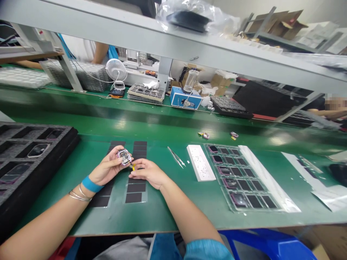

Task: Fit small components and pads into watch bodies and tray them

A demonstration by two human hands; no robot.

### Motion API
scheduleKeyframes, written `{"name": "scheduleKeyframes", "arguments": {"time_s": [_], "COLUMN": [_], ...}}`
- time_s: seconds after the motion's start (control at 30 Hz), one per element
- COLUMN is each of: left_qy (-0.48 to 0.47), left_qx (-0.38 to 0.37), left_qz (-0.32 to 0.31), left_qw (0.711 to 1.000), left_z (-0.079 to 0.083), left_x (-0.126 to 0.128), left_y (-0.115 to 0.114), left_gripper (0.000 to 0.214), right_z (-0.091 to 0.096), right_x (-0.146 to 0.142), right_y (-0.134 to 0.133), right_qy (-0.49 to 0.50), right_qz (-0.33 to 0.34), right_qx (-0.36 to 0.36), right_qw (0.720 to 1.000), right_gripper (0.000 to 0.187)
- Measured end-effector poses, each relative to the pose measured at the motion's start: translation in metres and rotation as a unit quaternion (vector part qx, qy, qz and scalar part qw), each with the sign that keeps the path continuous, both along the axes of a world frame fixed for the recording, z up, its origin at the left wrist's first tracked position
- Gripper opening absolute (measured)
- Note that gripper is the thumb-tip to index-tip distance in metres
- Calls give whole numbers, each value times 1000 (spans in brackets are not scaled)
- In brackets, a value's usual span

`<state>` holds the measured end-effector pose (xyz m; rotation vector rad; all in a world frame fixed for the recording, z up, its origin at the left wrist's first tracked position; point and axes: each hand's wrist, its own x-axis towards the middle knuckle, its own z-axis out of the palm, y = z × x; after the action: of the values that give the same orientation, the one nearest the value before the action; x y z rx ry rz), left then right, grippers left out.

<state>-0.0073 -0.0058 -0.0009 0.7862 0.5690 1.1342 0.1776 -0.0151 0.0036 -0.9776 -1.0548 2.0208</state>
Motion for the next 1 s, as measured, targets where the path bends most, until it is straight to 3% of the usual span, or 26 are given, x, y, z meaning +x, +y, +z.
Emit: {"name": "scheduleKeyframes", "arguments": {"time_s": [0.17, 0.37, 0.5, 0.73, 1.0], "left_qy": [4, 11, 18, 25, 24], "left_qx": [-16, -33, -39, -53, -67], "left_qz": [-4, -91, -154, -181, -196], "left_qw": [1000, 995, 987, 982, 978], "left_z": [0, -1, -4, -7, -6], "left_x": [0, 4, 6, 6, 7], "left_y": [0, -4, -7, -7, -7], "left_gripper": [41, 36, 33, 32, 29], "right_z": [3, 9, 10, 4, -3], "right_x": [6, 9, 4, 0, 0], "right_y": [5, 5, 0, -5, -3], "right_qy": [33, 38, 10, -93, -138], "right_qz": [-100, -157, -163, -180, -172], "right_qx": [40, 134, 209, 318, 358], "right_qw": [994, 978, 964, 926, 907], "right_gripper": [38, 35, 28, 23, 21]}}
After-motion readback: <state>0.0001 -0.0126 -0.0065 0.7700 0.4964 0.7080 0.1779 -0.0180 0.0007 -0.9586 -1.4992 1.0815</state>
